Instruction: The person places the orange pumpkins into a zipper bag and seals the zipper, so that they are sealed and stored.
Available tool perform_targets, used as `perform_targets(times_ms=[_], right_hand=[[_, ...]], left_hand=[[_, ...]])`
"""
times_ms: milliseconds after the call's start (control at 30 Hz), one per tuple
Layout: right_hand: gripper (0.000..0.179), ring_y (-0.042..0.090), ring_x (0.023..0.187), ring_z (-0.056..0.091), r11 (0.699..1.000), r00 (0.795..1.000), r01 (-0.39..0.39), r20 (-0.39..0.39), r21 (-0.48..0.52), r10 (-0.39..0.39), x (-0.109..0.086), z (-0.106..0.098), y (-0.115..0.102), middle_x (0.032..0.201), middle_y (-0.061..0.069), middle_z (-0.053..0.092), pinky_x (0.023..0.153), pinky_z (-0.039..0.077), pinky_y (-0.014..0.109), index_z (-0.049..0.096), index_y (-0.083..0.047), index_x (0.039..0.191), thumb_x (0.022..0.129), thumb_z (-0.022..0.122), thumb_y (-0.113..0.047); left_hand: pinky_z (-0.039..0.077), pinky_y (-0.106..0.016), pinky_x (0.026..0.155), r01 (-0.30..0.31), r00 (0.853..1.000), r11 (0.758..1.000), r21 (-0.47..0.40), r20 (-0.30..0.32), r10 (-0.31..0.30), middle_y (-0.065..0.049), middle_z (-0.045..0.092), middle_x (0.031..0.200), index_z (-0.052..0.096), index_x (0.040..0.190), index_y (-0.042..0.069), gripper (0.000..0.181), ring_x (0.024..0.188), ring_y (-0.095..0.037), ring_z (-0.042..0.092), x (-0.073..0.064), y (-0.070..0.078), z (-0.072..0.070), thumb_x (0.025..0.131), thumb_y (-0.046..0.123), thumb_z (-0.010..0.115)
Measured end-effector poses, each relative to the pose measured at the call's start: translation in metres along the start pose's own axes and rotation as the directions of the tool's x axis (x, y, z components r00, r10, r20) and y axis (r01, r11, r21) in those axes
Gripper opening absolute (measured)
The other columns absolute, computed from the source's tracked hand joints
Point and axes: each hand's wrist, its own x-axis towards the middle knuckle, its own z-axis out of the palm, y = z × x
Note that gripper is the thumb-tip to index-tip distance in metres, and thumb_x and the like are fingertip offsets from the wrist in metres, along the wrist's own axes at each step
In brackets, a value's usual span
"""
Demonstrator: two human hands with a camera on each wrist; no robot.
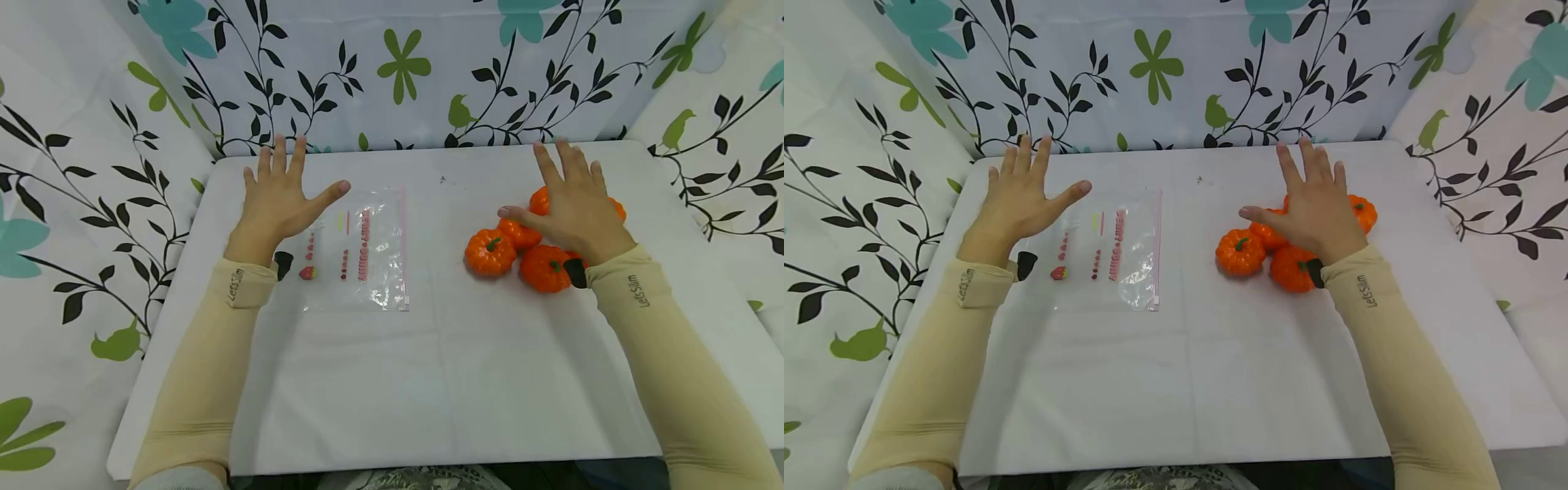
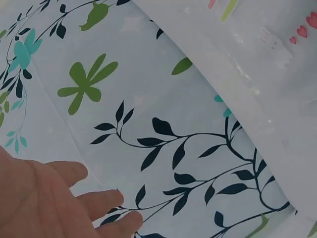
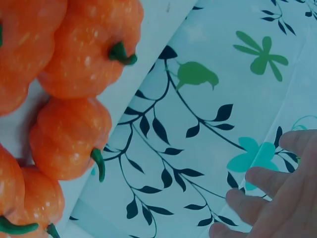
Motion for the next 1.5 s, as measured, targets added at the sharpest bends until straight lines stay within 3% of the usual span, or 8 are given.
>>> perform_targets(times_ms=[233, 433, 600, 867, 1033, 1167, 1333, 1500], right_hand=[[0.129, 0.034, 0.154, 0.005, 0.992, 0.994, 0.108, 0.012, 0.068, -0.109, -0.011, 0.012, -0.007, 0.169, 0.012, 0.001, 0.121, -0.005, 0.055, -0.002, -0.005, 0.161, 0.078, 0.067, -0.076], [0.147, 0.036, 0.153, 0.013, 0.982, 0.980, 0.167, 0.097, 0.085, -0.175, -0.013, 0.026, -0.007, 0.168, 0.018, 0.012, 0.123, -0.003, 0.052, 0.004, -0.002, 0.161, 0.060, 0.087, -0.069], [0.145, 0.037, 0.151, 0.021, 0.978, 0.966, 0.183, 0.166, 0.096, -0.197, -0.011, 0.039, -0.008, 0.164, 0.019, 0.023, 0.123, 0.000, 0.051, 0.014, -0.002, 0.161, 0.055, 0.094, -0.061], [0.131, 0.036, 0.149, 0.026, 0.978, 0.947, 0.193, 0.247, 0.078, -0.207, -0.009, 0.056, -0.013, 0.157, 0.020, 0.039, 0.123, 0.005, 0.051, 0.030, -0.002, 0.157, 0.056, 0.098, -0.050], [0.116, 0.037, 0.147, 0.029, 0.975, 0.941, 0.214, 0.253, 0.060, -0.223, -0.008, 0.063, -0.013, 0.152, 0.019, 0.045, 0.123, 0.007, 0.052, 0.039, -0.001, 0.152, 0.062, 0.097, -0.043], [0.101, 0.038, 0.146, 0.030, 0.973, 0.939, 0.223, 0.255, 0.054, -0.230, -0.008, 0.065, -0.014, 0.149, 0.019, 0.049, 0.122, 0.009, 0.054, 0.045, -0.001, 0.149, 0.067, 0.094, -0.035], [0.094, 0.037, 0.146, 0.031, 0.976, 0.939, 0.216, 0.264, 0.040, -0.219, -0.007, 0.067, -0.013, 0.147, 0.020, 0.051, 0.123, 0.010, 0.053, 0.049, -0.003, 0.147, 0.069, 0.093, -0.032], [0.092, 0.037, 0.145, 0.033, 0.973, 0.940, 0.224, 0.250, 0.056, -0.231, -0.008, 0.067, -0.014, 0.144, 0.018, 0.055, 0.123, 0.010, 0.051, 0.051, -0.003, 0.145, 0.069, 0.094, -0.034]], left_hand=[[0.008, -0.052, 0.123, -0.076, 0.994, 0.983, -0.169, -0.096, 0.060, -0.020, 0.004, 0.167, 0.005, 0.159, -0.003, 0.102, 0.154, -0.035, 0.005, -0.006, 0.014, 0.030, 0.098, 0.072, 0.035], [0.020, -0.042, 0.122, -0.102, 0.992, 0.948, -0.302, -0.107, 0.072, -0.020, 0.024, 0.163, 0.022, 0.157, -0.005, 0.080, 0.151, -0.032, 0.024, -0.019, 0.036, 0.055, 0.104, 0.049, 0.048], [0.037, -0.045, 0.114, -0.120, 0.992, 0.938, -0.326, -0.079, 0.100, -0.020, 0.044, 0.153, 0.037, 0.152, -0.004, 0.073, 0.140, -0.035, 0.044, -0.032, 0.052, 0.071, 0.100, 0.040, 0.060], [0.057, -0.048, 0.083, -0.147, 0.987, 0.976, -0.159, 0.035, 0.154, -0.019, 0.072, 0.112, 0.061, 0.133, -0.004, 0.059, 0.101, -0.037, 0.069, -0.052, 0.073, 0.101, 0.094, 0.039, 0.065], [0.057, -0.043, 0.057, -0.182, 0.981, 0.983, 0.000, 0.070, 0.181, -0.020, 0.071, 0.111, 0.072, 0.084, 0.002, 0.042, 0.075, -0.032, 0.070, -0.056, 0.086, 0.122, 0.093, 0.043, 0.066], [0.056, -0.042, 0.053, -0.207, 0.978, 0.973, 0.103, 0.031, 0.205, -0.023, 0.069, 0.115, 0.066, 0.063, 0.006, 0.049, 0.068, -0.030, 0.069, -0.054, 0.092, 0.135, 0.092, 0.046, 0.065], [0.055, -0.039, 0.049, -0.246, 0.965, 0.944, 0.221, -0.036, 0.260, -0.018, 0.071, 0.092, 0.065, 0.060, 0.007, 0.050, 0.057, -0.025, 0.062, -0.052, 0.097, 0.140, 0.091, 0.046, 0.068], [0.052, -0.037, 0.044, -0.268, 0.955, 0.917, 0.294, -0.040, 0.292, -0.017, 0.070, 0.082, 0.064, 0.057, 0.007, 0.044, 0.051, -0.022, 0.060, -0.053, 0.099, 0.139, 0.088, 0.037, 0.068]])
